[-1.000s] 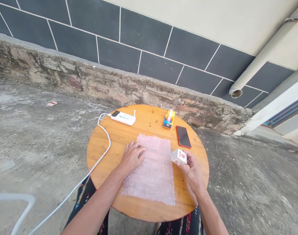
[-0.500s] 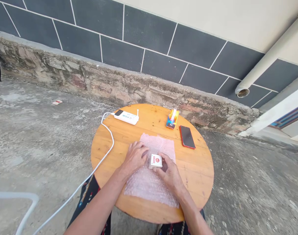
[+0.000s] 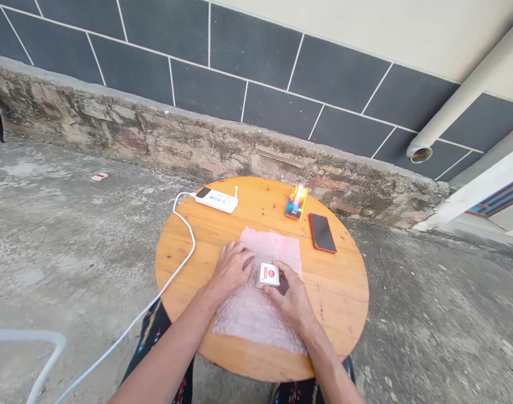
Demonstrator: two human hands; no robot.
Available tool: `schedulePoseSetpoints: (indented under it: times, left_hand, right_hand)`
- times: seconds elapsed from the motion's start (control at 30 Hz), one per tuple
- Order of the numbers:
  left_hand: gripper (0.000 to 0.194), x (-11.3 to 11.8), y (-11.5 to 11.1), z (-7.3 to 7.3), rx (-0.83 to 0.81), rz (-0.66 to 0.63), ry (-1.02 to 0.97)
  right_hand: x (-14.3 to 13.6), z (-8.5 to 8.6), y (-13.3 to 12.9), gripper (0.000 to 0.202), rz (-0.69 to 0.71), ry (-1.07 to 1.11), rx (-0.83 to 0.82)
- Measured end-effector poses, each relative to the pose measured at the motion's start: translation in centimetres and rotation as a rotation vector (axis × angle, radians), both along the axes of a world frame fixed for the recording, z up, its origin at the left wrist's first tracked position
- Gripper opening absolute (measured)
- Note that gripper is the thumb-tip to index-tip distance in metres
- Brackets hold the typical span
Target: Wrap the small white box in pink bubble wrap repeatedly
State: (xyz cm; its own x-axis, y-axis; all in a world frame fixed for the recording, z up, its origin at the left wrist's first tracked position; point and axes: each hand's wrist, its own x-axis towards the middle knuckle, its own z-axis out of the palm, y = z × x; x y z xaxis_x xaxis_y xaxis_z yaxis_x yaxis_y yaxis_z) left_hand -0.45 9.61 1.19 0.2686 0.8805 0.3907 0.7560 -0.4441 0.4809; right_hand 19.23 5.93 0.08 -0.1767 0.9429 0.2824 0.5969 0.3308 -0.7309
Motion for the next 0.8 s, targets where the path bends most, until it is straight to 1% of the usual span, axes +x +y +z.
schedulePoseSetpoints:
  times: [0.2, 0.43, 0.8]
  left_hand:
    - [0.026, -0.01, -0.14, 0.05, -0.002, -0.002, -0.002]
    - [0.029, 0.00, -0.02, -0.15, 0.003, -0.007, -0.016]
    - [0.029, 0.06, 0.02, -0.34, 0.014, -0.003, -0.007]
  right_hand:
    - [0.01, 0.12, -0.17, 0.054, 0.000, -0.028, 0.015]
    - [0.20, 0.55, -0.68, 0.061, 0.077, -0.004, 0.067]
    - [0.40, 0.35, -0.71, 0.057, 0.023, -0.001, 0.064]
